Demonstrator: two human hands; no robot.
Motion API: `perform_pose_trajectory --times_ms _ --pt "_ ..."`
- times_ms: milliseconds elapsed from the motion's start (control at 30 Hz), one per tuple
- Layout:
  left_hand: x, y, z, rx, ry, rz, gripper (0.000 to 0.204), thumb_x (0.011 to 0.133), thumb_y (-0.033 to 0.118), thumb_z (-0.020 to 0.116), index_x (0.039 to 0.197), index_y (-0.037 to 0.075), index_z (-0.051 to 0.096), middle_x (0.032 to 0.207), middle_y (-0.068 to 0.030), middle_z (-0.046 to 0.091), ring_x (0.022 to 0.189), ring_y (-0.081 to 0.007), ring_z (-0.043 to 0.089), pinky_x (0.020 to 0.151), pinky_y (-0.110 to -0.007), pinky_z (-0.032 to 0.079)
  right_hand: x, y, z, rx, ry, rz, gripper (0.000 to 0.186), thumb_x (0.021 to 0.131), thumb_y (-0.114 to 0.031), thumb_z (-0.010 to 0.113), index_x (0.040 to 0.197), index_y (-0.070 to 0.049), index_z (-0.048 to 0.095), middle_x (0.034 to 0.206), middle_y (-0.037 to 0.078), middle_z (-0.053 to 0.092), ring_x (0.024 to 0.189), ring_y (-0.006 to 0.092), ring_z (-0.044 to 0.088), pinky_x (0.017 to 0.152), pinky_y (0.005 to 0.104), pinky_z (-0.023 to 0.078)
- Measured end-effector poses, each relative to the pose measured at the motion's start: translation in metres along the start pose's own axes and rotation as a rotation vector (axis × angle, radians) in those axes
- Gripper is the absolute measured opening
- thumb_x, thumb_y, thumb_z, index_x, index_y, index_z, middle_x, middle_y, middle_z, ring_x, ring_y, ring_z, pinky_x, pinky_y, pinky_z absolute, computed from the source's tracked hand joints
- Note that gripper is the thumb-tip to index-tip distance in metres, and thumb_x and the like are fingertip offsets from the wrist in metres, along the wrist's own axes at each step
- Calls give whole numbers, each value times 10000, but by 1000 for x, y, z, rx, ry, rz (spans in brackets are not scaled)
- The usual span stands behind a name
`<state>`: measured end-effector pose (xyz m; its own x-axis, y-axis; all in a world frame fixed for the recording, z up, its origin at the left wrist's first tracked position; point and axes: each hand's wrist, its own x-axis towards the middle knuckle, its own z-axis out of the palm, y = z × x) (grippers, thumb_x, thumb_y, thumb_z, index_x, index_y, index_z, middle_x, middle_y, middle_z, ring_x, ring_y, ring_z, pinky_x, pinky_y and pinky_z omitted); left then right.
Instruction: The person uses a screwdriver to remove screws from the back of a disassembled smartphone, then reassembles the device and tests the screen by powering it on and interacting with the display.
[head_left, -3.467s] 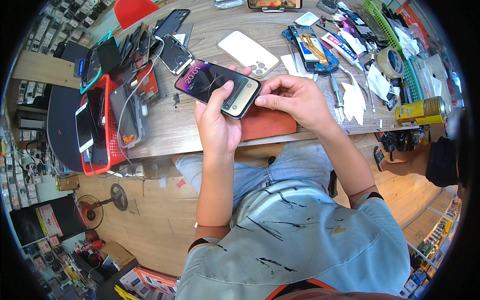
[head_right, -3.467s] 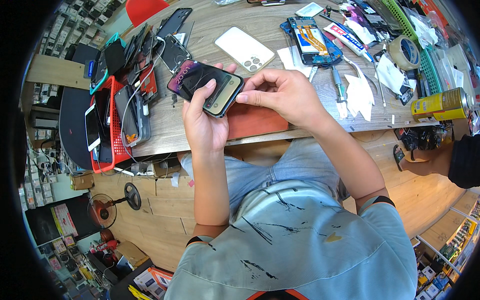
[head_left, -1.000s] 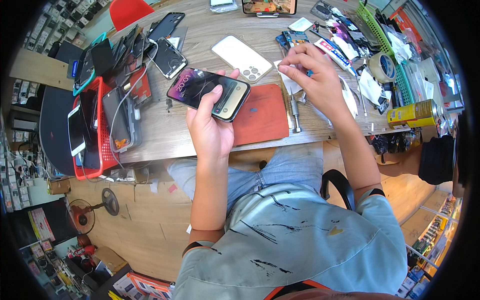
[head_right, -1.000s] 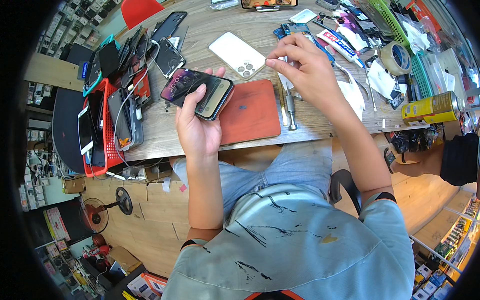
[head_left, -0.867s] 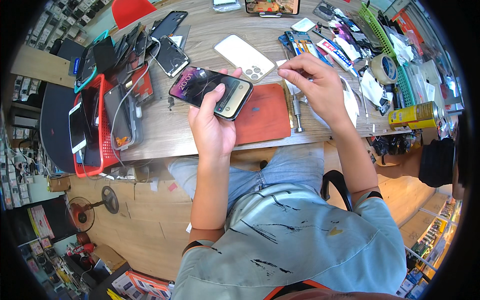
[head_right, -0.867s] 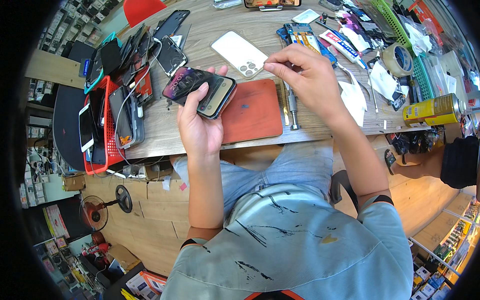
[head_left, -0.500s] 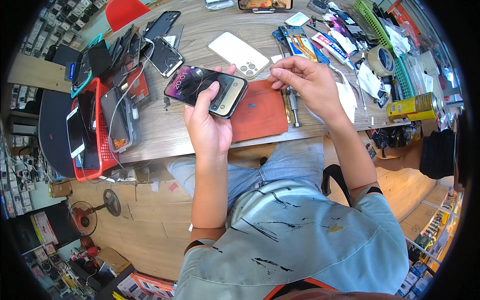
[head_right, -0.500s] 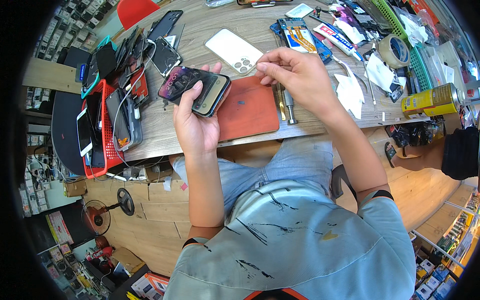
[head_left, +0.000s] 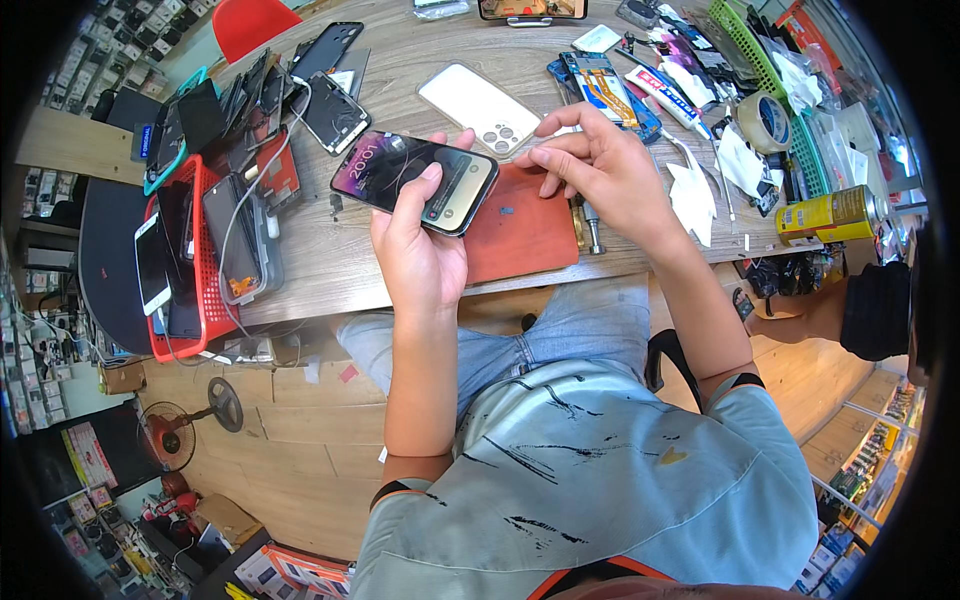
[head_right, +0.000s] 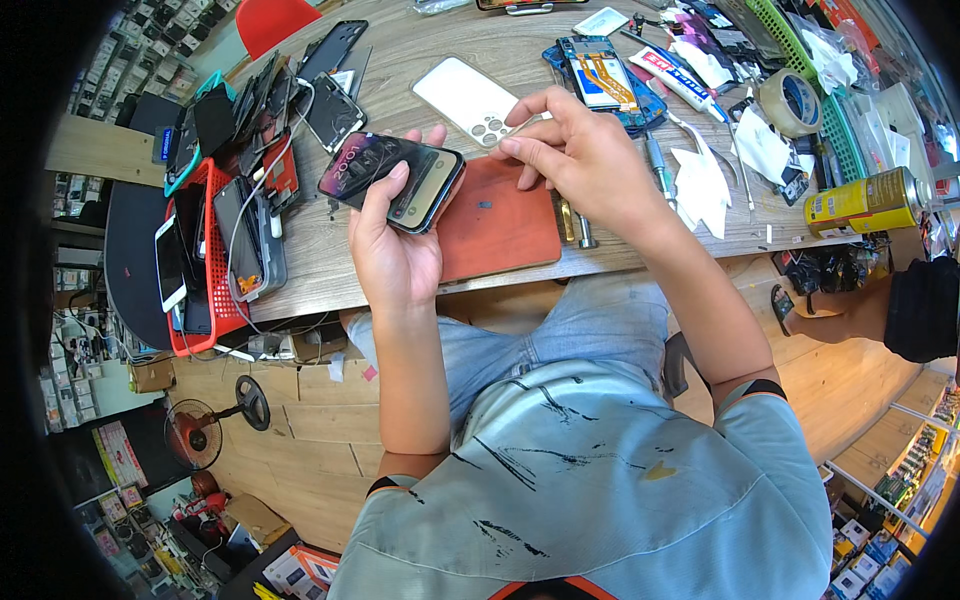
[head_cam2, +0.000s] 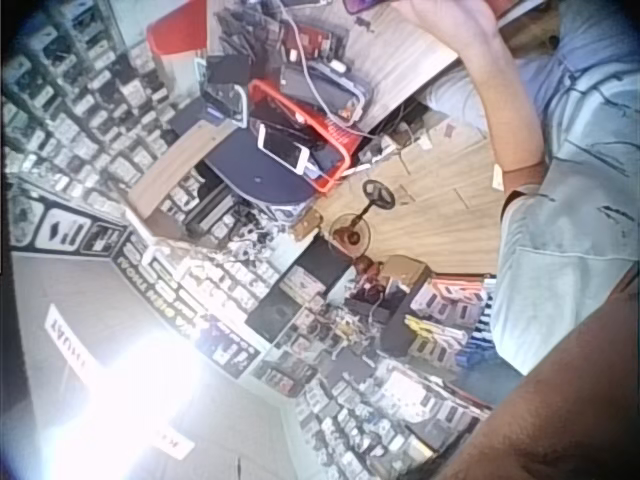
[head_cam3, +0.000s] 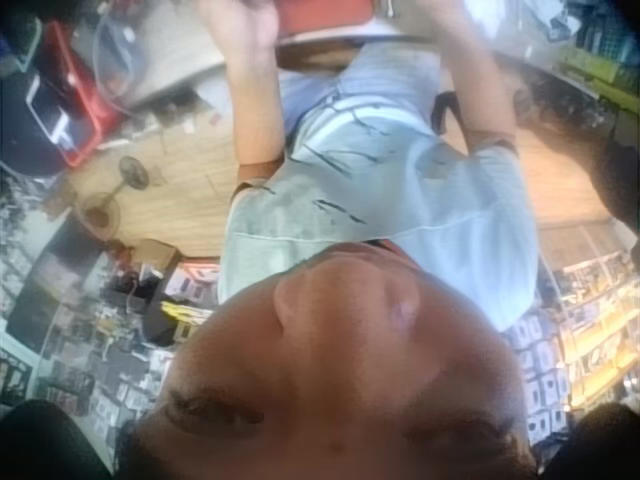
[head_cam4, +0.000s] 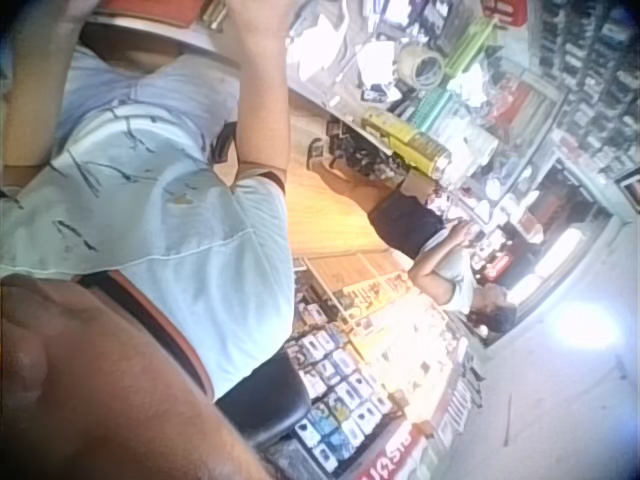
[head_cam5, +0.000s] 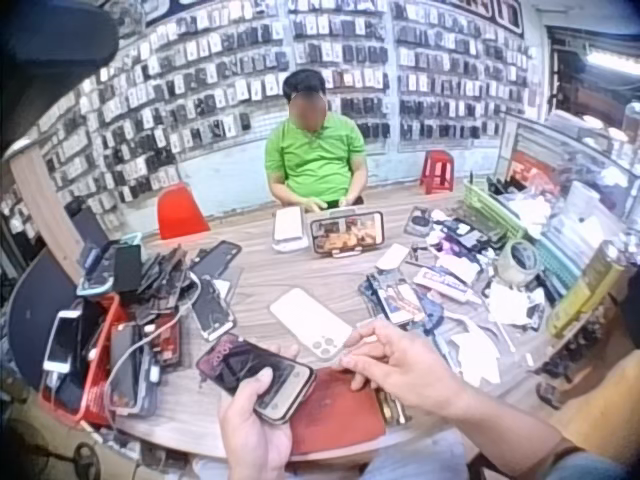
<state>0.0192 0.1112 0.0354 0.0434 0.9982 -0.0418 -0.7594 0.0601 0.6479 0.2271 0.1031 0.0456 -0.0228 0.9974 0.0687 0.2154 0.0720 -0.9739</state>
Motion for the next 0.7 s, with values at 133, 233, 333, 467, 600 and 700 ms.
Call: perform_pose_trajectory --times_ms 133,233,333,467,600,700 --pt "0 0 0 0 -4 -3 370 975 -4 581 1330 -31 481 1355 -252 593 1342 -463 574 995 -604 602 0 -1 0 -39 9 18 170 1008 -154 708 1079 -17 636 882 93 793 714 110 728 635 256 546" --pt "0 0 -1 -2 -2 0 369 975 -4 582 1329 -32 482 1357 -254 593 1341 -464 574 997 -605 601 1 1 -2 25 7 38 170 993 -161 731 1046 -16 658 876 74 786 697 100 712 603 250 527" --pt "0 1 0 -3 -3 0 370 975 -4 582 1330 -32 482 1354 -256 595 1343 -466 572 998 -605 600 1 5 -3 66 38 -5 163 968 -164 765 1010 -17 708 871 46 768 682 78 677 594 232 507" --pt "0 0 0 -8 -5 -3 375 974 -4 584 1333 -27 480 1349 -257 599 1346 -467 568 1004 -608 596 2 11 -2 -23 126 -193 156 940 -160 799 1012 -24 781 865 19 740 681 48 624 600 204 488" --pt "0 0 -1 -15 -10 -11 384 973 -4 585 1341 -20 477 1350 -255 600 1349 -468 566 1007 -614 593 -3 6 -2 84 157 -46 186 948 -175 791 1049 -20 799 883 18 747 694 43 611 613 203 479" --pt "0 0 -1 -16 -12 -8 391 973 -5 586 1347 -18 473 1346 -254 603 1348 -470 566 1002 -618 594 -5 3 -2 103 156 14 208 960 -188 780 1068 -11 795 900 16 751 699 42 607 619 208 476"
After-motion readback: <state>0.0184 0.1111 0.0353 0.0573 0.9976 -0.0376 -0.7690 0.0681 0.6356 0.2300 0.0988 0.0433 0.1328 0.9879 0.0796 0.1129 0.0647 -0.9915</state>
